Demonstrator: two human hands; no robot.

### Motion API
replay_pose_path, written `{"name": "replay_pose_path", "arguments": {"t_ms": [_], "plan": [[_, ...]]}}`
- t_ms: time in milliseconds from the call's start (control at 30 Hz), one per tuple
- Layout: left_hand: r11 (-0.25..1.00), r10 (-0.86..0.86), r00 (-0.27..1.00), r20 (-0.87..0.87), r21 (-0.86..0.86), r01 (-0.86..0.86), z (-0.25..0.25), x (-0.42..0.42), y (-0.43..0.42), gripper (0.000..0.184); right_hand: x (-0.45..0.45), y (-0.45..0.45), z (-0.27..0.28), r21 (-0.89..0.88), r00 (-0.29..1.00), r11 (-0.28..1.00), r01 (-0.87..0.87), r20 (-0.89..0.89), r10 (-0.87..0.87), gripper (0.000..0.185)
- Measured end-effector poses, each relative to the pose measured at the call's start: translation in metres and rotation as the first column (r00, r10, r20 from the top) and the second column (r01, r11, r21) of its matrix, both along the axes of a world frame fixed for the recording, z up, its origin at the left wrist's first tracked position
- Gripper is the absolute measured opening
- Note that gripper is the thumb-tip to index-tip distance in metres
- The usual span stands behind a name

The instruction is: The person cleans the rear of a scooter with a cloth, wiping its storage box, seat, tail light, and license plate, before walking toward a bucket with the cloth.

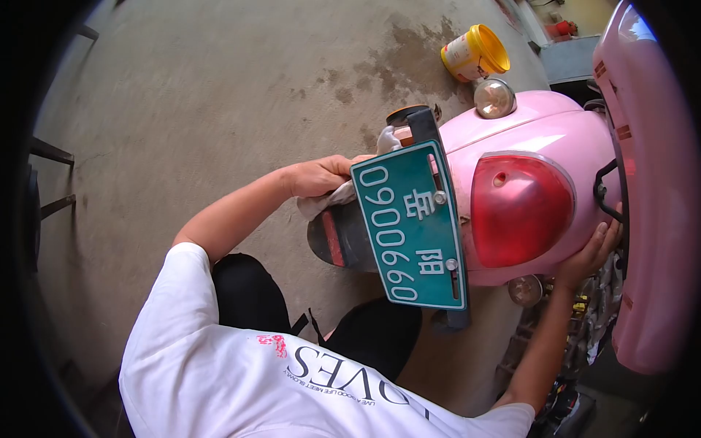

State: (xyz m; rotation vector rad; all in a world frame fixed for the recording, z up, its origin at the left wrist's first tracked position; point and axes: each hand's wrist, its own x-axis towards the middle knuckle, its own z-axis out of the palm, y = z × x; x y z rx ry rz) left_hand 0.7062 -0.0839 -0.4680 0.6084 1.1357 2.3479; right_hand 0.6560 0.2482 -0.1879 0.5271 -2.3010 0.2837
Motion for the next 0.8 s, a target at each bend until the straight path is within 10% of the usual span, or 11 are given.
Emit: {"name": "replay_pose_path", "arguments": {"t_ms": [467,800], "plan": [[0.562,-0.051,0.588,-0.807,-0.51,-0.651,0.019,0.065,-0.013,0.038,-0.002,0.004,-0.001,-0.01,0.999,1.0,0.023,-0.035,-0.023,0.046],[0.285,-0.184,0.773,-0.607,-0.786,-0.549,0.046,0.108,0.011,0.051,-0.008,0.028,-0.009,-0.216,0.986,0.973,0.078,0.161,-0.043,0.049]]}}
